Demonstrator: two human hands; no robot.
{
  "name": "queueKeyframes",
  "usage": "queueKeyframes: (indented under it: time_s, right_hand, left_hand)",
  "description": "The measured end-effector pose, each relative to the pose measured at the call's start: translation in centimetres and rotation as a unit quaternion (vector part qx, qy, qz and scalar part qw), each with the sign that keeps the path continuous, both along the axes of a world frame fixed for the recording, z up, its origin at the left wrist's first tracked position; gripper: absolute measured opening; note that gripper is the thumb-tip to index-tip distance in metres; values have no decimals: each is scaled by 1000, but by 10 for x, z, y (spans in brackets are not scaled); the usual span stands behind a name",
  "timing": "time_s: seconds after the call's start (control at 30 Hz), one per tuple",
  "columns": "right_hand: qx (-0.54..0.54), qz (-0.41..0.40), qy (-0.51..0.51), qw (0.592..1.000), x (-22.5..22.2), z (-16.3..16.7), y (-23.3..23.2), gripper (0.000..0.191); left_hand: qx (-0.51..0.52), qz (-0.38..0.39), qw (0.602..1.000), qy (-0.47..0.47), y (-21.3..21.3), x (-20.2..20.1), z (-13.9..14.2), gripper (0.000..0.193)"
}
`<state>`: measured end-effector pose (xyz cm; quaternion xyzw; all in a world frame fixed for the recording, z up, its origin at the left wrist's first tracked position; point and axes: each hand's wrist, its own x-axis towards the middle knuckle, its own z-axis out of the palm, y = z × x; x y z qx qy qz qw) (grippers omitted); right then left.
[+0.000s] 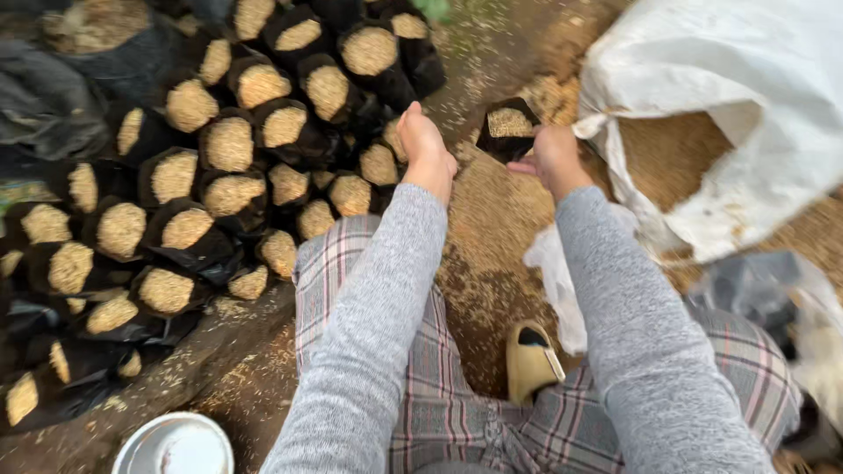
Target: The person scoops grain from a large white sack into small black pouches using a white plastic bag as a scoop. They fold and seal each pouch and place it in a growing pile to the left.
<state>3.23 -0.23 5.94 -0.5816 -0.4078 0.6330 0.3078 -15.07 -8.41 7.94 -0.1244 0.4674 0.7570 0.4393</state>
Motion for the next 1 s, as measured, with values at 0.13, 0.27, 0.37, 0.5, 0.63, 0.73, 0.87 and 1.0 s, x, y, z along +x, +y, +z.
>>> queueKeyframes:
  time_s: [0.13,0.27,0.37,0.5,0.63,0.73,0.87,1.0]
  right_hand:
    - [-38,-29,48,998,-58,-44,17,48]
    - [-57,-38,63,996,-88,-69,25,49]
    - [-36,-11,13,999,-115,-73,30,56]
    - [-10,74,26,997,-141,-75,31,57]
    - [10,153,-34,988,-146,-73,29,62]
    - [-31,182,-16,983,-137,-72,35,70]
    - [-13,141,-40,989,-109,-79,40,68]
    - [-6,70,-96,993,-55,-92,43,57]
  left_hand:
    - [-19,-23,1000,-5,-7,-42,14,60]
    - [-11,-35,999,18,-20,-59,30,62]
    - [-28,-26,999,19,-18,-63,35,62]
    - [-16,-30,999,4,-1,-64,25,62]
    - [-5,-44,999,-13,22,-65,6,60]
    - [-6,-68,998,-9,41,-65,-5,58]
    - [16,-123,992,5,63,-56,-14,55]
    - [53,-200,978,13,76,-37,-21,54]
